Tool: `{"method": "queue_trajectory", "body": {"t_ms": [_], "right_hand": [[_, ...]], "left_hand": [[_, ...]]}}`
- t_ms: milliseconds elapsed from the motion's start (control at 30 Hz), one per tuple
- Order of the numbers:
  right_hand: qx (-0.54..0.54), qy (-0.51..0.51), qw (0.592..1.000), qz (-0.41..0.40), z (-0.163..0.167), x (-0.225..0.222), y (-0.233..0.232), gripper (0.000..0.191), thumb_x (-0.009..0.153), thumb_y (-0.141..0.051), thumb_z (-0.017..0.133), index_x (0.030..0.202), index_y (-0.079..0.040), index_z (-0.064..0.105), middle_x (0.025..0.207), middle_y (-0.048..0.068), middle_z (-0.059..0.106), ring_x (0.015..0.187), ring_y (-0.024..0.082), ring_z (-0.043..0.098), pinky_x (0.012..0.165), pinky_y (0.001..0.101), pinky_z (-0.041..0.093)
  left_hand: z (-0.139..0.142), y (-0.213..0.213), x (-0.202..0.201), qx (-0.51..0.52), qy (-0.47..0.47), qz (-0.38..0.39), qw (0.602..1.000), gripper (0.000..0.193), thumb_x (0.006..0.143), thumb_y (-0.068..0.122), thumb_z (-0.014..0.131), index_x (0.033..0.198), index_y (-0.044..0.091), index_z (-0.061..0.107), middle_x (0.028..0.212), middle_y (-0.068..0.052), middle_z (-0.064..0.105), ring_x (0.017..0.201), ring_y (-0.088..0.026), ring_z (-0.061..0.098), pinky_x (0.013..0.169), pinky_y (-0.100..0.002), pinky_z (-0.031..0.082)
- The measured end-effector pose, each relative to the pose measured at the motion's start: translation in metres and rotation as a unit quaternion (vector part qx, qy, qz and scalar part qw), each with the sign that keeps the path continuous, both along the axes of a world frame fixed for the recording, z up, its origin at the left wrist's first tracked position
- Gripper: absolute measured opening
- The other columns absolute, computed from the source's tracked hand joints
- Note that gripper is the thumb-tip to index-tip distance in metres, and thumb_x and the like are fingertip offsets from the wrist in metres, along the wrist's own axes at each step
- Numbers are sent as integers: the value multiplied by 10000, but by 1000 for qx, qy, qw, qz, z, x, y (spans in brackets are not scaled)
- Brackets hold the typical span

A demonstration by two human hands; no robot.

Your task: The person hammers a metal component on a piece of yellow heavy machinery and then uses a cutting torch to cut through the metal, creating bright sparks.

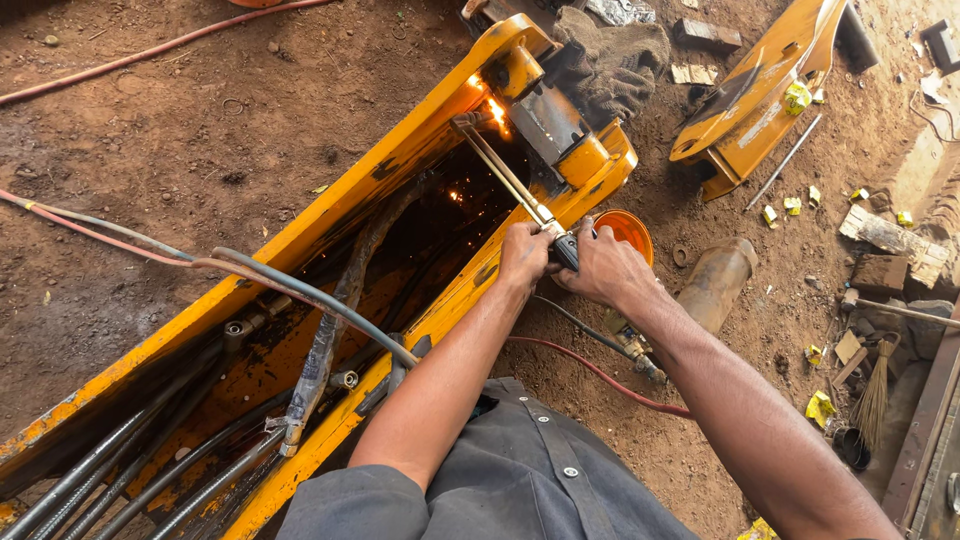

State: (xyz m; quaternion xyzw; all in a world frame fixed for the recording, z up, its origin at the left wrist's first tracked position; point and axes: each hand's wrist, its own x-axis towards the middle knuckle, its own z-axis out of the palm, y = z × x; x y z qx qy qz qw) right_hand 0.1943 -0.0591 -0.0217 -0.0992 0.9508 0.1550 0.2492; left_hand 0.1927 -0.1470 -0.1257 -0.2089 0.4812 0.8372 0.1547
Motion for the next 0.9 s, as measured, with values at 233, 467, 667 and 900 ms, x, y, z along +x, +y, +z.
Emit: {"method": "queue_trajectory", "body": {"t_ms": [233,467,667,900], "right_hand": [[-11,-1,1000,-13,-2,5,1,1017,875,-464,690,1561,111,207,1243,350,573,965,445,729,815,475,638],[-2,-18,999,-36,-3,9,-1,945,911,-421,665,1573,81,215,1184,310,588,904,385,748,728,439,664],[-10,-16,999,-37,-4,10,-2,939,913,-424,667,1573,72,219,1173,306,586,886,374,744,711,428,659],[-14,-10,999,-32,-3,10,-3,954,898,-419,678,1563,94,226,1170,317,587,892,393,741,729,444,657]], "left_hand": [[-3,1,2,8,15,2,1000,215,969,80,620,1070,-90,706,907,-167,730,700,-205,723,539,-316,642],[-4,0,6,-22,8,-8,1000,215,974,82,602,1092,-71,696,926,-173,739,733,-208,749,575,-298,664],[-3,-2,5,-29,4,-11,1000,216,974,89,606,1080,-74,700,920,-175,742,736,-209,748,569,-298,659],[-2,-4,6,-38,11,-9,999,210,963,91,611,1063,-70,702,903,-165,745,725,-215,749,549,-305,653]]}}
